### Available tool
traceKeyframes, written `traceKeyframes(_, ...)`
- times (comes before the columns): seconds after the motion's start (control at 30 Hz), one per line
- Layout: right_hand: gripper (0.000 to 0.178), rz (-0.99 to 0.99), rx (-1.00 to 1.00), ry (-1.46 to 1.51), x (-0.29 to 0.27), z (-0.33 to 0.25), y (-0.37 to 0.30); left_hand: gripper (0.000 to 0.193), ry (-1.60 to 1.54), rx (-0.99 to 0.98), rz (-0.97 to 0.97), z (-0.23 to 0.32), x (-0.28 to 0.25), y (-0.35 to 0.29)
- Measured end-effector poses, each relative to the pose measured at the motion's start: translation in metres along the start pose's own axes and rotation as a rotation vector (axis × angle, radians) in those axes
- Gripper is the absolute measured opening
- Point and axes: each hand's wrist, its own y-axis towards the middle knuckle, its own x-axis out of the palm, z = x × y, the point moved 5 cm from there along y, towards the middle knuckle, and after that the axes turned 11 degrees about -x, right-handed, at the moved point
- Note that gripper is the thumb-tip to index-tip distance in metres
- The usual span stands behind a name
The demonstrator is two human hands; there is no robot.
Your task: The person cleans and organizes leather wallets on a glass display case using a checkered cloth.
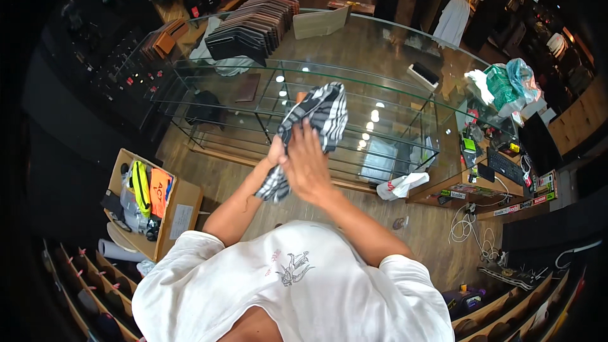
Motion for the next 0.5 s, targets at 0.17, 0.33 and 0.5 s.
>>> traceKeyframes(0.17, 0.054, 0.272, 0.099, -0.064, -0.021, 0.04, 0.065, 0.056, -0.831, -0.508, 0.176, -0.005, 0.013, -0.001)
traceKeyframes(0.33, 0.062, 0.017, -0.039, 0.003, 0.026, -0.029, 0.046, 0.058, -0.366, -0.186, -0.061, -0.003, -0.064, -0.019)
traceKeyframes(0.5, 0.044, 0.249, 0.153, -0.144, 0.021, 0.07, 0.066, 0.054, -0.852, -0.542, 0.117, 0.036, -0.013, 0.005)
